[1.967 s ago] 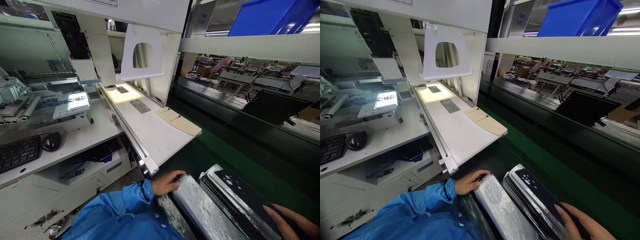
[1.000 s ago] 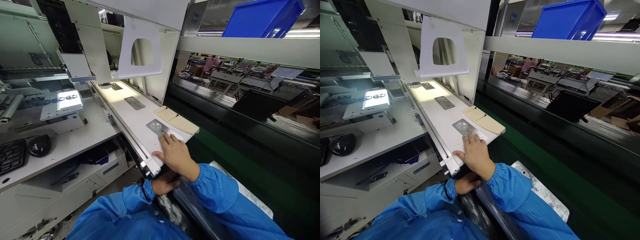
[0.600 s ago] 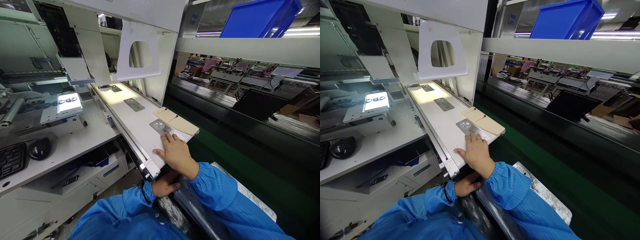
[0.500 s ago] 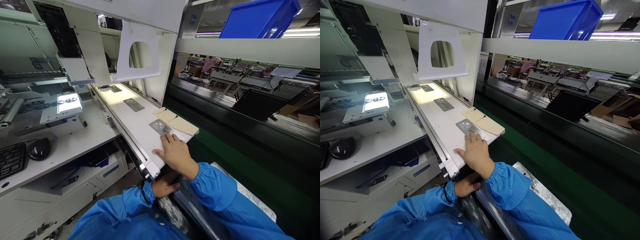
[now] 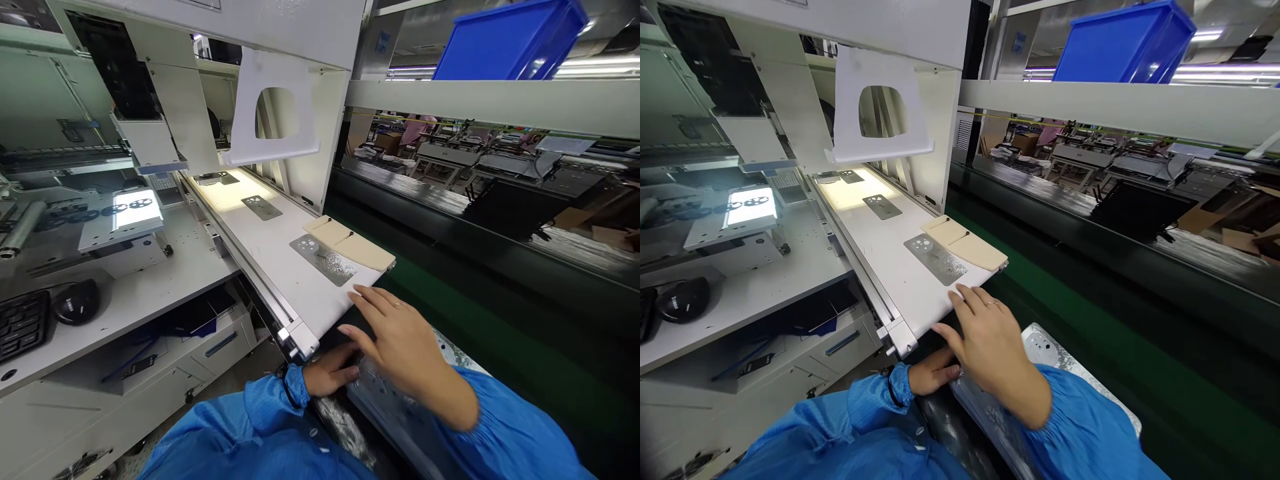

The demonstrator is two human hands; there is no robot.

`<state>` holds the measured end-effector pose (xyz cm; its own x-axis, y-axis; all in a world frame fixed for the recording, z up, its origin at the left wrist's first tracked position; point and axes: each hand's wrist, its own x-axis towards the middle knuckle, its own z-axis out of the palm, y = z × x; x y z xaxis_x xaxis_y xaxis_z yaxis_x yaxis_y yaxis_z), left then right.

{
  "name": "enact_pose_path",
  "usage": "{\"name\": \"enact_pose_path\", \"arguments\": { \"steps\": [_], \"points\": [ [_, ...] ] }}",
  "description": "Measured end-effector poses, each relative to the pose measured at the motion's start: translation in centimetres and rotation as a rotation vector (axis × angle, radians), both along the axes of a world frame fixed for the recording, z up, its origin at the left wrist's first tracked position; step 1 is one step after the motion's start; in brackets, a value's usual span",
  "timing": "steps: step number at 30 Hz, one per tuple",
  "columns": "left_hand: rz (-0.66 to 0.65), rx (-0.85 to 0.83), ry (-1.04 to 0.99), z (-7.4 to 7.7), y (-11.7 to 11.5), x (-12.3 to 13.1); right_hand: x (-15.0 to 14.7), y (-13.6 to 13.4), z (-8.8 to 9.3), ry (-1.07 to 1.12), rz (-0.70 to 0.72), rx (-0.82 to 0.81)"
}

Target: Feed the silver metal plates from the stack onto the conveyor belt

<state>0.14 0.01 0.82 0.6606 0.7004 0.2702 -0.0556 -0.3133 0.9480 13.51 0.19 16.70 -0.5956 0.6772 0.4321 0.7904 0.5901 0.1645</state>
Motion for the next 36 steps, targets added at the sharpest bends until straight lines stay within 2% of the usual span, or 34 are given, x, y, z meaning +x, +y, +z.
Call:
{"name": "enact_pose_path", "arguments": {
  "steps": [2, 4, 8, 11, 14, 18, 21, 26, 31, 36],
  "points": [
    [0.023, 0.016, 0.043, -0.7, 0.1, -0.1, 3.0, -1.1, 0.0, 0.055, 0.005, 0.043],
    [0.025, 0.006, 0.075, -1.3, 0.2, -0.2, 6.3, -2.1, -0.3, 0.09, -0.07, 0.012],
    [0.008, -0.029, 0.082, -1.7, 0.3, -0.3, 12.2, -3.9, -1.6, 0.162, -0.349, -0.222],
    [0.013, -0.036, 0.09, -1.6, 0.2, -0.3, 14.7, -4.9, -2.9, 0.225, -0.503, -0.369],
    [0.023, -0.032, 0.091, -1.5, 0.1, -0.1, 15.7, -5.4, -4.3, 0.287, -0.527, -0.405],
    [0.024, -0.038, 0.084, -1.4, 0.1, 0.1, 16.6, -5.3, -6.3, 0.322, -0.493, -0.333],
    [0.025, -0.046, 0.067, -1.5, 0.1, 0.2, 17.6, -5.2, -7.9, 0.299, -0.47, -0.244],
    [0.03, -0.065, 0.067, -1.8, 0.1, 0.1, 18.4, -5.3, -10.0, 0.197, -0.428, -0.204],
    [0.027, -0.056, 0.068, -1.6, 0.1, 0.1, 17.8, -5.2, -10.7, 0.098, -0.359, -0.184],
    [0.025, -0.053, 0.079, -1.4, 0.2, 0.1, 17.7, -4.9, -10.7, 0.118, -0.388, -0.157]
  ]
}}
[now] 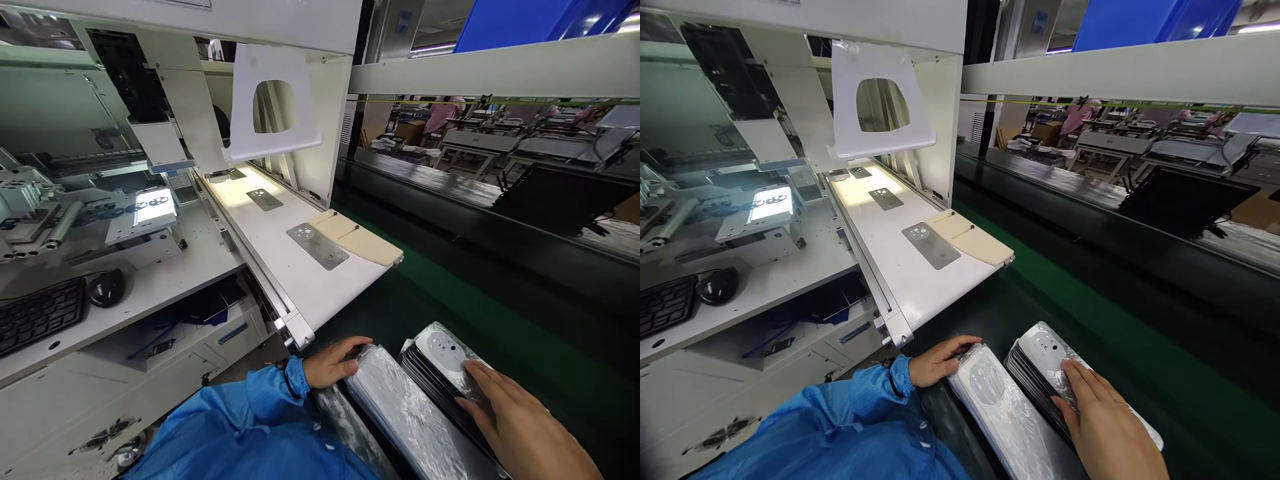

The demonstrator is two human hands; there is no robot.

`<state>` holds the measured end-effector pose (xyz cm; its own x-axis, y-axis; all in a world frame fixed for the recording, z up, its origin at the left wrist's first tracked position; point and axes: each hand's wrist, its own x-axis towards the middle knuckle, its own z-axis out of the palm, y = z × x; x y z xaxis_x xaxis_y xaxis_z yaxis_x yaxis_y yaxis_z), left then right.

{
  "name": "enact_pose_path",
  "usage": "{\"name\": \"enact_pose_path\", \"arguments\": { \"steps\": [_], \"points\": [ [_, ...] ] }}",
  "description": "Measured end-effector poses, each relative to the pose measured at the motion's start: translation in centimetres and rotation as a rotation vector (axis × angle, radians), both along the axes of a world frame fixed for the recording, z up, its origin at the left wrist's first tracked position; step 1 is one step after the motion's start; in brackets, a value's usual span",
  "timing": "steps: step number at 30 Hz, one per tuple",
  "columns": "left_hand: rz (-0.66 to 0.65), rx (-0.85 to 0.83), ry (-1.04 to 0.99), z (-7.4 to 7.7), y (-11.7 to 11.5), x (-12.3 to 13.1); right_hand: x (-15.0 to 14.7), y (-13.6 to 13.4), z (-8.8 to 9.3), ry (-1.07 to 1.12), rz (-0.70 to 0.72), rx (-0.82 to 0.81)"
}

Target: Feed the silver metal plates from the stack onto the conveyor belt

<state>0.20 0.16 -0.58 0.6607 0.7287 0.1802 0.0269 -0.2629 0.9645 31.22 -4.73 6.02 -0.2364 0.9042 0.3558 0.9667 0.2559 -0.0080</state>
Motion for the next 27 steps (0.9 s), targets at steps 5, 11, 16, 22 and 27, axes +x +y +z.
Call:
{"name": "enact_pose_path", "arguments": {
  "steps": [5, 11, 16, 22, 27],
  "points": [
    [-0.001, -0.005, 0.009, -0.2, 0.0, -0.1, 0.7, 0.2, -1.2, -0.002, -0.04, 0.013],
    [0.0, 0.002, 0.004, -0.4, 0.1, 0.0, 1.6, 0.0, -2.1, -0.014, -0.01, 0.014],
    [0.002, 0.003, 0.01, -0.1, 0.0, 0.0, 1.8, -0.3, -1.8, -0.035, 0.026, 0.021],
    [0.003, 0.007, 0.026, 0.2, 0.0, -0.1, 1.7, -0.6, -1.6, -0.027, 0.005, 0.025],
    [0.01, 0.013, 0.038, 0.3, 0.0, -0.1, 2.0, -0.3, -1.5, -0.056, -0.063, 0.026]
  ]
}}
